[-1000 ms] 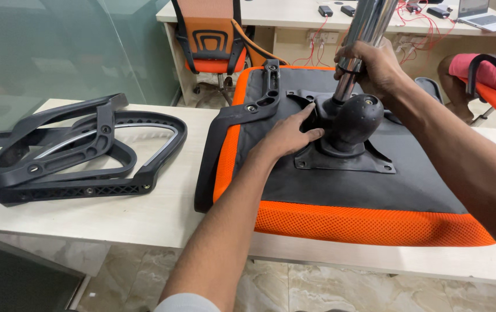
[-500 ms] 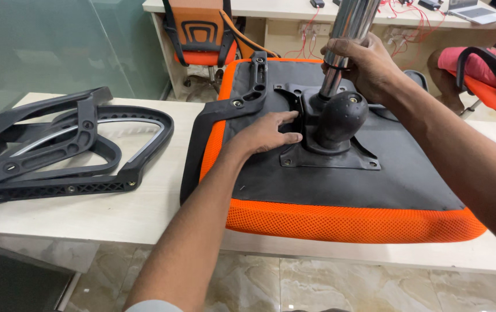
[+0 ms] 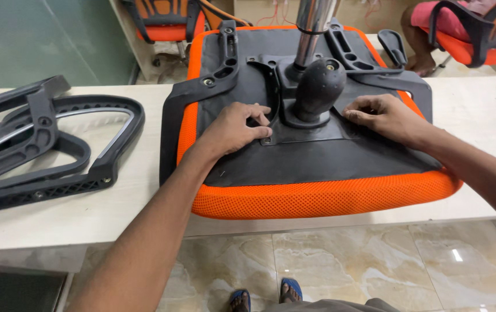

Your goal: The person attaches metal brackets to the underside of an orange office chair seat using a screwdriver and screws. They then place the seat onto a table and connect the gas lift and base assembly to the seat, securing it with additional screws.

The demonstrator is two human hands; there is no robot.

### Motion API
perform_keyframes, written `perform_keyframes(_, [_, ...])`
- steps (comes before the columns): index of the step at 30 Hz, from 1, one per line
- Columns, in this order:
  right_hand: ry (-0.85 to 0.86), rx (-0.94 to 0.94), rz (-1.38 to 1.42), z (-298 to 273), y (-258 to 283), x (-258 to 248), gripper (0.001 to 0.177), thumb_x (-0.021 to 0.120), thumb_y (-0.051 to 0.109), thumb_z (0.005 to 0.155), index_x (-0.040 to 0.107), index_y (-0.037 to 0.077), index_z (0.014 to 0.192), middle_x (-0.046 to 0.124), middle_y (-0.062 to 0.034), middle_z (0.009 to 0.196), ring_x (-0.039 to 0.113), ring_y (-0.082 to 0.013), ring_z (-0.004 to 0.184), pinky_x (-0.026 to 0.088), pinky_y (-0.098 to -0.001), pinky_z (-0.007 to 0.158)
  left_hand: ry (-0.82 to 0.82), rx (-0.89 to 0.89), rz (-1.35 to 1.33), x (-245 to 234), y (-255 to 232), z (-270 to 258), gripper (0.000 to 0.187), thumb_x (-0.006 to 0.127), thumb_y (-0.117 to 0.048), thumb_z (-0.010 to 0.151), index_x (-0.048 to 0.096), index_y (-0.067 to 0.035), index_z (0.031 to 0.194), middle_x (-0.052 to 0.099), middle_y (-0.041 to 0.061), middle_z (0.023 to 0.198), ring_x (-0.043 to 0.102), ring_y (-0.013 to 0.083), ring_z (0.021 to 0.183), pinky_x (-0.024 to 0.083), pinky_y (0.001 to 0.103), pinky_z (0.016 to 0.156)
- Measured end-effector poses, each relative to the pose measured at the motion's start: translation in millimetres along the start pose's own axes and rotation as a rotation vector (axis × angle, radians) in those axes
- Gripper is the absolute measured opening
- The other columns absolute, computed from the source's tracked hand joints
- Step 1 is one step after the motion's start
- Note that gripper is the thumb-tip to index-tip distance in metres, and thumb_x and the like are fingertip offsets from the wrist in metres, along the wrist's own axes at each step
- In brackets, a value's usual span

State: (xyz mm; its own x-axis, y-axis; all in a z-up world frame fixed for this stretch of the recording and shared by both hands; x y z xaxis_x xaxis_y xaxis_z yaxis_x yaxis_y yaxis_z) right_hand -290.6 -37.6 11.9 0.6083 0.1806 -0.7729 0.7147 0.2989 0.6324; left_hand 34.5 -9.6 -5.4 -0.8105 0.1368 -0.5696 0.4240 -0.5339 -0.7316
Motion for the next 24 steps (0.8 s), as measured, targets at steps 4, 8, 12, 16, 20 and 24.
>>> perform_keyframes(4, [-0.033, -0.067, -0.103, -12.2, 2.8, 1.8, 0.034, 0.072, 0.028, 0.094, 0.071, 0.004, 0.118, 0.074, -0.0085, 0.094, 0.065, -0.0146, 0.087, 0.054, -0.0314, 0.080, 0.004, -0.051, -0.063, 1.9, 0.3, 4.7, 0.012, 0.079, -0.012, 0.077, 0.076, -0.002, 0.083, 0.070, 0.018, 0.132, 0.068, 0.0304, 0.123, 0.049, 0.036, 0.105])
perform_keyframes(8, [-0.048, 0.036, -0.202, -10.5, 1.5, 2.2, 0.032, 0.069, 0.027, 0.097, 0.071, 0.005, 0.120, 0.076, -0.0094, 0.099, 0.068, -0.0160, 0.088, 0.054, -0.0310, 0.080, -0.006, -0.099, -0.107, 3.9, 0.4, 4.3, 0.009, 0.078, -0.010, 0.077, 0.076, -0.001, 0.078, 0.073, 0.016, 0.129, 0.072, 0.0276, 0.117, 0.052, 0.034, 0.102])
perform_keyframes(12, [-0.041, 0.018, -0.145, -11.7, 2.2, 2.2, 0.031, 0.069, 0.024, 0.096, 0.072, 0.005, 0.121, 0.078, -0.0102, 0.100, 0.069, -0.0165, 0.091, 0.054, -0.0313, 0.082, -0.024, -0.083, -0.152, 3.9, -1.3, 2.1, 0.007, 0.077, -0.007, 0.077, 0.075, 0.000, 0.078, 0.073, 0.018, 0.128, 0.072, 0.0277, 0.118, 0.052, 0.033, 0.102])
perform_keyframes(16, [-0.043, -0.033, -0.151, -10.0, 2.2, -0.7, 0.031, 0.070, 0.023, 0.094, 0.073, 0.005, 0.120, 0.078, -0.0083, 0.105, 0.071, -0.0154, 0.094, 0.055, -0.0303, 0.086, -0.022, -0.082, -0.205, 3.9, -1.1, 3.4, 0.006, 0.077, -0.005, 0.077, 0.076, 0.000, 0.079, 0.072, 0.020, 0.127, 0.073, 0.0284, 0.117, 0.053, 0.032, 0.102])
perform_keyframes(20, [-0.038, -0.004, -0.124, -8.7, -2.7, -1.5, 0.030, 0.069, 0.021, 0.094, 0.074, 0.005, 0.119, 0.079, -0.0090, 0.103, 0.072, -0.0159, 0.095, 0.055, -0.0306, 0.086, -0.010, -0.067, -0.213, 4.8, -0.7, 5.6, 0.006, 0.078, -0.005, 0.077, 0.076, 0.001, 0.079, 0.072, 0.022, 0.127, 0.073, 0.0293, 0.118, 0.053, 0.032, 0.102])
perform_keyframes(24, [-0.056, 0.017, -0.113, -7.0, -5.4, -2.3, 0.029, 0.071, 0.022, 0.093, 0.075, 0.005, 0.117, 0.080, -0.0095, 0.100, 0.072, -0.0157, 0.094, 0.055, -0.0306, 0.087, 0.005, -0.053, -0.210, 3.3, -1.3, 6.6, 0.006, 0.078, -0.005, 0.078, 0.077, 0.001, 0.080, 0.071, 0.023, 0.128, 0.072, 0.0301, 0.119, 0.052, 0.032, 0.103])
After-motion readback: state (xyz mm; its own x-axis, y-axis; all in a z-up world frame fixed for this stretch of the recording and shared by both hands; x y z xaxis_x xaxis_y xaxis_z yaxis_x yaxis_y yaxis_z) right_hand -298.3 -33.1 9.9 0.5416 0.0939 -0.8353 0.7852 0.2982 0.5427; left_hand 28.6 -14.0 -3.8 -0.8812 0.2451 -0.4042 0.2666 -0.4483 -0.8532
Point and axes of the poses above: each hand's wrist, its own z-axis towards the middle knuckle, its own x-axis out of the palm, y = z × x, the point moved 4 cm from there along z, towards the middle knuckle
